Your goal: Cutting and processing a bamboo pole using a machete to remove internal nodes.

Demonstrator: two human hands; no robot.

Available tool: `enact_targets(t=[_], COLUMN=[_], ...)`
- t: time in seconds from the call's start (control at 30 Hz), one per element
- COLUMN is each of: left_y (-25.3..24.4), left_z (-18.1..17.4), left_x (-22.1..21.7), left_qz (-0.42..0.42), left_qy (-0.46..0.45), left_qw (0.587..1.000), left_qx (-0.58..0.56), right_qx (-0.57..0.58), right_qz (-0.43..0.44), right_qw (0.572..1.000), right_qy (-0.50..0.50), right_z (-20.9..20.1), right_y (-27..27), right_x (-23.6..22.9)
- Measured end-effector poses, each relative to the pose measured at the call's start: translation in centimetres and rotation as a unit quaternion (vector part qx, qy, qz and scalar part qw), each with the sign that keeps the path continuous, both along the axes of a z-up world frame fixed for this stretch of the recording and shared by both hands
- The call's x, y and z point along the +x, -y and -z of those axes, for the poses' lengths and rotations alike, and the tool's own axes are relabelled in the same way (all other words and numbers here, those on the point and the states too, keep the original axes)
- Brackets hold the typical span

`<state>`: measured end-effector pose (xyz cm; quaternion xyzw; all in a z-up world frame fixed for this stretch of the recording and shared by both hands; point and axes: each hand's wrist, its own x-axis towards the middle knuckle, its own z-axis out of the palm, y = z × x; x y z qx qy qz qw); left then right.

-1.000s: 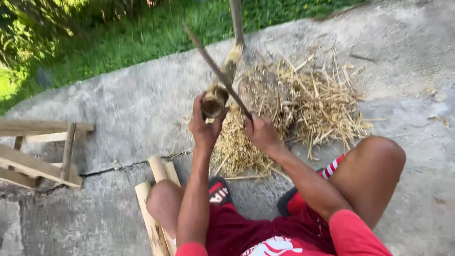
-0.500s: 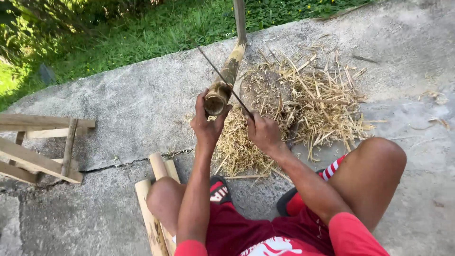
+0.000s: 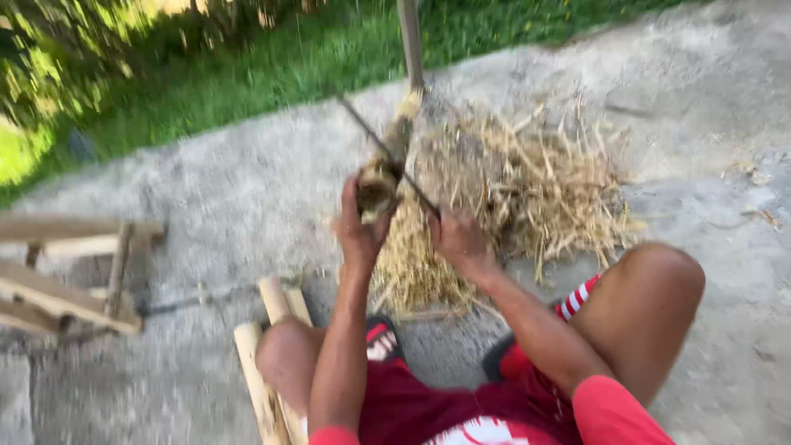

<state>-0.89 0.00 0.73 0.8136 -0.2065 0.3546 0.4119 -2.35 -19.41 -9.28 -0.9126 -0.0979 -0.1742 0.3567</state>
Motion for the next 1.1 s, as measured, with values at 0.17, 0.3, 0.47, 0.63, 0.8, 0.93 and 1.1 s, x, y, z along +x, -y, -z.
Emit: enact_targets(t=[0.17,0.3,0.47,0.63,0.8,0.93,1.1], left_y=[-0.1,0.0,-0.4,-0.6,0.0,-0.3,-0.5], left_z=[-0.6,-1.5,-0.3,0.8,-0.8,-1.6,-1.3], left_x=[1.3,0.9,1.5,1.9,1.7,2.8,1.6], left_qz=[0.073,0.07,0.069,0.068,0.063,0.107,0.098], left_qy=[-0.073,-0.092,-0.118,-0.126,-0.055,-0.093,-0.101], left_qw=[0.995,0.993,0.99,0.99,0.997,0.989,0.99], left_qx=[-0.001,0.008,0.019,0.008,0.004,-0.035,-0.02], right_qx=[0.08,0.134,0.123,0.112,-0.021,0.075,0.138], right_qz=[-0.027,-0.051,-0.044,-0.054,0.041,0.007,-0.024], right_qw=[0.996,0.988,0.984,0.974,0.994,0.997,0.983], right_qy=[-0.035,-0.056,0.124,0.188,0.098,0.008,0.118], right_z=[-2.9,-4.9,-4.6,-2.7,-1.6,-3.9,-4.4], right_y=[0.5,0.1,-0.2,0.0,0.3,-0.5,-1.0], right_x=[-1.1,-2.4,-3.9,-3.4,1.0,-2.0,-3.7])
